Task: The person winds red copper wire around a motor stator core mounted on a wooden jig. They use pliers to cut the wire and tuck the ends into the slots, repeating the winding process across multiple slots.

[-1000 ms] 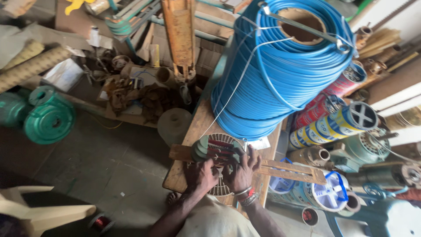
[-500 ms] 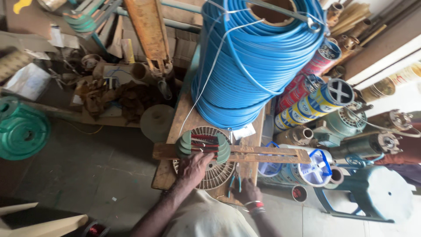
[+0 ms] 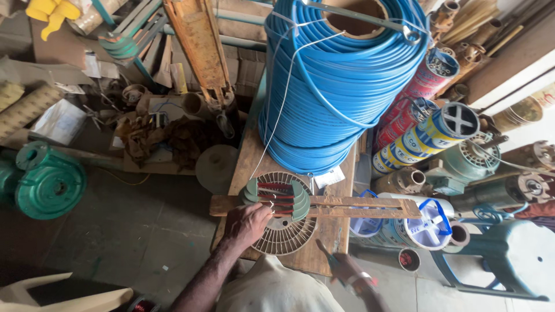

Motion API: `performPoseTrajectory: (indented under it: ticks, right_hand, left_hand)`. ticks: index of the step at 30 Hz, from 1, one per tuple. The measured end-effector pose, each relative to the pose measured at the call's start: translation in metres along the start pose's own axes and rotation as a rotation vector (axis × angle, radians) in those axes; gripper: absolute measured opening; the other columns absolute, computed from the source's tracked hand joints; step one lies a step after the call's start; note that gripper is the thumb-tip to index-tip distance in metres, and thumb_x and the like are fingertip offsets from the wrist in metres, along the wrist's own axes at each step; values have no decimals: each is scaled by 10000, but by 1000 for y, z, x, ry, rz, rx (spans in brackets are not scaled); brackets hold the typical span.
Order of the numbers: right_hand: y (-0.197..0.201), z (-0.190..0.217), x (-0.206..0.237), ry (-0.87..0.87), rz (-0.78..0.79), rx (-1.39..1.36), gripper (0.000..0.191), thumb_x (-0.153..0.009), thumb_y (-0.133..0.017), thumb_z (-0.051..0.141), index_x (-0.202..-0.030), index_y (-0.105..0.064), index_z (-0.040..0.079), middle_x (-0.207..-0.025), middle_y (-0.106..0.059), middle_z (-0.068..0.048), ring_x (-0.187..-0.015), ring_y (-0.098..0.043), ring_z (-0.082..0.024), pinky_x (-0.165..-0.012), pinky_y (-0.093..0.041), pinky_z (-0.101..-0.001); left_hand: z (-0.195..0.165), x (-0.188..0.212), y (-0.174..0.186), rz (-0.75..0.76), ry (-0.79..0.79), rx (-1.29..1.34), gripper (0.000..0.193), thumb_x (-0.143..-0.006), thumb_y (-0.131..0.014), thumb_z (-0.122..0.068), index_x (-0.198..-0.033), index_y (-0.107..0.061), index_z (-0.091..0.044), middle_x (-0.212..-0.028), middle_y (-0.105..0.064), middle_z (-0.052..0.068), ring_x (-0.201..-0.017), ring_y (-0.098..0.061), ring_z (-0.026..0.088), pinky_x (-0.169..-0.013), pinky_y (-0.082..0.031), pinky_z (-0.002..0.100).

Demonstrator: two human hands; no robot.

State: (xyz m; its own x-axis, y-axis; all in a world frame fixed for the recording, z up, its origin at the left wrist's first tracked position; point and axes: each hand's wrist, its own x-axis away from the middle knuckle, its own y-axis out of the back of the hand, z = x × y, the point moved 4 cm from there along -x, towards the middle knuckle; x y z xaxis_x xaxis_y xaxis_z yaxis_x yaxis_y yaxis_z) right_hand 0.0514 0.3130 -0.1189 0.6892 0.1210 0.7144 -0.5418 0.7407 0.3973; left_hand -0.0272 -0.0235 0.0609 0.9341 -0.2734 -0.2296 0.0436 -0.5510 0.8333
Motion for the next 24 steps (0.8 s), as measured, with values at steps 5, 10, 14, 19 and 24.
performPoseTrajectory:
  ticks: [5, 10, 14, 19, 24]
  right_hand:
    - [-9, 16, 26, 378, 115, -354, 230, -817, -747, 56, -986, -619, -32, -791, -661, -100, -695, -685, -216, -557, -513, -340]
    - [-40, 94, 25, 295, 456, -718, 458, -830, -694, -15, -1279, -609, -24, -1209, -735, -126, -1129, -740, -212, -953, -604, -357]
    - [-50, 142, 32, 370, 632, -812, 591, -787, -618, -44, -1375, -578, -11, -1297, -654, -159, -1197, -660, -256, -1046, -577, -402]
    - [-57, 158, 26, 345, 717, -954, 687, -699, -551, -14, -1386, -563, -13, -1318, -652, -186, -1191, -672, -287, -1044, -564, -427]
    - [-63, 159, 18, 323, 693, -908, 641, -759, -538, -22, -1400, -558, -30, -1300, -679, -178, -1216, -677, -277, -1061, -566, -412]
  left_hand:
    - [1, 8, 9, -59, 81, 125, 95, -903, -688, -190, -875, -644, -110, -801, -699, 59, -721, -700, 289, -589, -529, 422]
    - [1, 5, 11, -8, 142, 154, 92, -895, -698, -199, -894, -661, -114, -833, -722, 65, -764, -709, 299, -615, -538, 424]
    - [0, 5, 15, -2, 146, 153, 70, -884, -701, -190, -880, -676, -125, -851, -741, 53, -780, -719, 291, -626, -546, 412]
    - [2, 8, 12, -22, 148, 171, 76, -869, -718, -172, -883, -670, -115, -835, -739, 55, -758, -723, 274, -619, -546, 401]
    - [11, 11, 1, -16, 165, 219, 88, -875, -717, -157, -893, -649, -105, -826, -736, 49, -714, -730, 248, -599, -544, 392]
